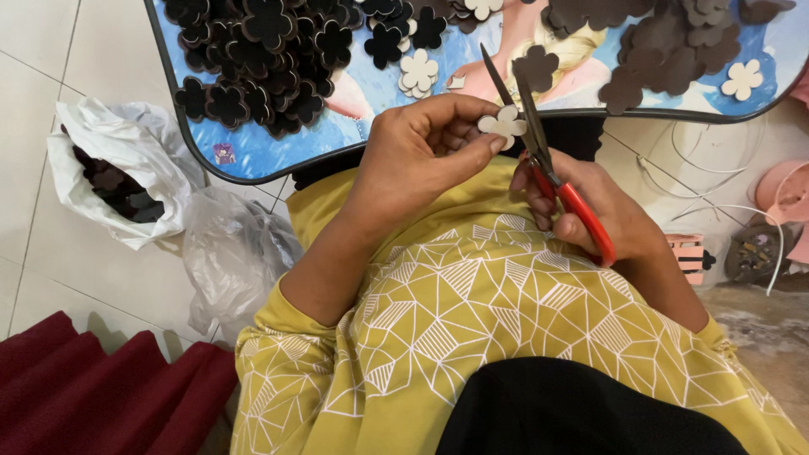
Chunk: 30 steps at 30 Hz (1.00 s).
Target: The person sits on the floor with a tray of dark foam flower cutouts on their lap. They pick up white flower-shaped pieces and use scissors to trim and round the petal edges, placing finished pieces back on the tray and occasionally dipping a finger into a jar of liquid.
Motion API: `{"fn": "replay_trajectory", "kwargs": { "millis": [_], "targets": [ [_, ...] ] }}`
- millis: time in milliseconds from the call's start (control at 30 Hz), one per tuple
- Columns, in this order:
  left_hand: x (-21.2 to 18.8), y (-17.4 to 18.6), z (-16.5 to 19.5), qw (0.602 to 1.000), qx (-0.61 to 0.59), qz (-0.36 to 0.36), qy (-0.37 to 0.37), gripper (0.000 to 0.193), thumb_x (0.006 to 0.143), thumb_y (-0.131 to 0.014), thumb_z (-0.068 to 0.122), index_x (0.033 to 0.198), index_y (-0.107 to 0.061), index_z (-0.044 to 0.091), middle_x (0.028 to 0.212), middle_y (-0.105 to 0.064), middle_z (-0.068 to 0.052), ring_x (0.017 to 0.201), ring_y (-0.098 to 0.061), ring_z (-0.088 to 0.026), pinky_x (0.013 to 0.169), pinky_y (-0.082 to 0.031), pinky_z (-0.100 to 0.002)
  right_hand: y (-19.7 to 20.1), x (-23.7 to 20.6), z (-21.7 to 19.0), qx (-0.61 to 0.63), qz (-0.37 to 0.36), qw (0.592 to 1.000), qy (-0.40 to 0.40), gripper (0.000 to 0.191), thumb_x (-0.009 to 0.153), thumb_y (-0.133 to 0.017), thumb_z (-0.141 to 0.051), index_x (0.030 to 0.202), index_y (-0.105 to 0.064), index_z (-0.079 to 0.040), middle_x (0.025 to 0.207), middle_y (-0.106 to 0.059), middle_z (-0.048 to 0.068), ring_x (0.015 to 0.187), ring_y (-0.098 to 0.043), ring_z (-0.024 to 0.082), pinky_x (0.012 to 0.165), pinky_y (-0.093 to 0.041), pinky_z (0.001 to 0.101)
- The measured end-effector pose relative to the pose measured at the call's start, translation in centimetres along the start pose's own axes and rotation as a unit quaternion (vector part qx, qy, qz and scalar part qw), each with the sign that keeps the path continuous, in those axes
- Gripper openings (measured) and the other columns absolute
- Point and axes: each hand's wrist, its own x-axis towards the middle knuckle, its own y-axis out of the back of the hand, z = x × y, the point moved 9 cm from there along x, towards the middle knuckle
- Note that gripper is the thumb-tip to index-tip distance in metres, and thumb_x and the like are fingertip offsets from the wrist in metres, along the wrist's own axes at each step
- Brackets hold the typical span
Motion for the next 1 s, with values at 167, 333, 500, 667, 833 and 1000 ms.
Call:
{"fn": "replay_trajectory", "kwargs": {
  "millis": [167, 333, 500, 667, 833, 1000],
  "targets": [
    [0.0, 0.1, 0.0, 1.000, -0.008, -0.005, 0.001, 0.026, 0.095, -0.078, 0.005, 0.118, -0.071, -0.003, 0.093, -0.073, 0.001, 0.082, -0.065, -0.001, 0.075, -0.056, -0.017, 0.2, 0.0, 0.6, 0.002, 0.003, 1.000, -0.013, 0.096, 0.073, -0.066, -0.087, 0.114, -0.059, -0.001, 0.077, -0.048, -0.001, 0.068, -0.047, 0.009, 0.058, -0.040, 0.0234],
    [0.0, 0.2, 0.1, 1.000, -0.013, -0.006, 0.007, 0.025, 0.095, -0.078, 0.004, 0.118, -0.072, -0.003, 0.094, -0.074, 0.001, 0.082, -0.065, -0.001, 0.075, -0.055, -0.017, 0.5, -0.2, 1.1, -0.004, 0.009, 1.000, -0.018, 0.094, 0.071, -0.067, -0.088, 0.111, -0.059, -0.002, 0.077, -0.048, -0.002, 0.068, -0.045, 0.008, 0.058, -0.036, 0.0224],
    [0.0, 0.4, 0.1, 0.999, -0.033, -0.006, 0.013, 0.023, 0.096, -0.077, 0.003, 0.118, -0.072, -0.003, 0.094, -0.073, 0.001, 0.082, -0.065, -0.001, 0.074, -0.054, -0.017, 0.7, -0.2, 1.7, 0.003, 0.010, 0.999, -0.035, 0.094, 0.068, -0.068, -0.088, 0.109, -0.060, -0.003, 0.076, -0.048, -0.003, 0.065, -0.043, 0.007, 0.056, -0.034, 0.0220],
    [0.0, 0.7, 0.1, 1.000, -0.022, 0.003, 0.005, 0.024, 0.095, -0.078, 0.004, 0.118, -0.072, -0.002, 0.094, -0.074, 0.002, 0.082, -0.065, -0.001, 0.075, -0.055, -0.018, 0.8, -0.2, 1.8, -0.004, 0.010, 0.999, -0.035, 0.092, 0.070, -0.068, -0.087, 0.108, -0.060, -0.004, 0.074, -0.048, -0.004, 0.064, -0.042, 0.006, 0.056, -0.033, 0.0214],
    [0.0, 1.0, 0.1, 1.000, 0.000, 0.011, -0.009, 0.023, 0.096, -0.078, 0.005, 0.118, -0.071, 0.000, 0.099, -0.075, 0.001, 0.085, -0.066, -0.001, 0.078, -0.057, -0.018, 0.9, -0.2, 2.1, -0.009, 0.013, 0.999, -0.032, 0.088, 0.072, -0.069, -0.085, 0.106, -0.060, -0.004, 0.071, -0.048, -0.005, 0.062, -0.043, 0.005, 0.055, -0.033, 0.0211],
    [0.2, 1.1, 0.0, 1.000, 0.009, 0.018, -0.017, 0.022, 0.098, -0.077, 0.006, 0.118, -0.071, 0.000, 0.101, -0.076, -0.001, 0.086, -0.067, -0.002, 0.079, -0.057, -0.018, 0.9, -0.3, 2.4, 0.015, 0.012, 0.999, -0.037, 0.087, 0.071, -0.073, -0.081, 0.106, -0.060, -0.003, 0.072, -0.049, -0.004, 0.062, -0.043, 0.006, 0.055, -0.033, 0.0214]
  ]
}}
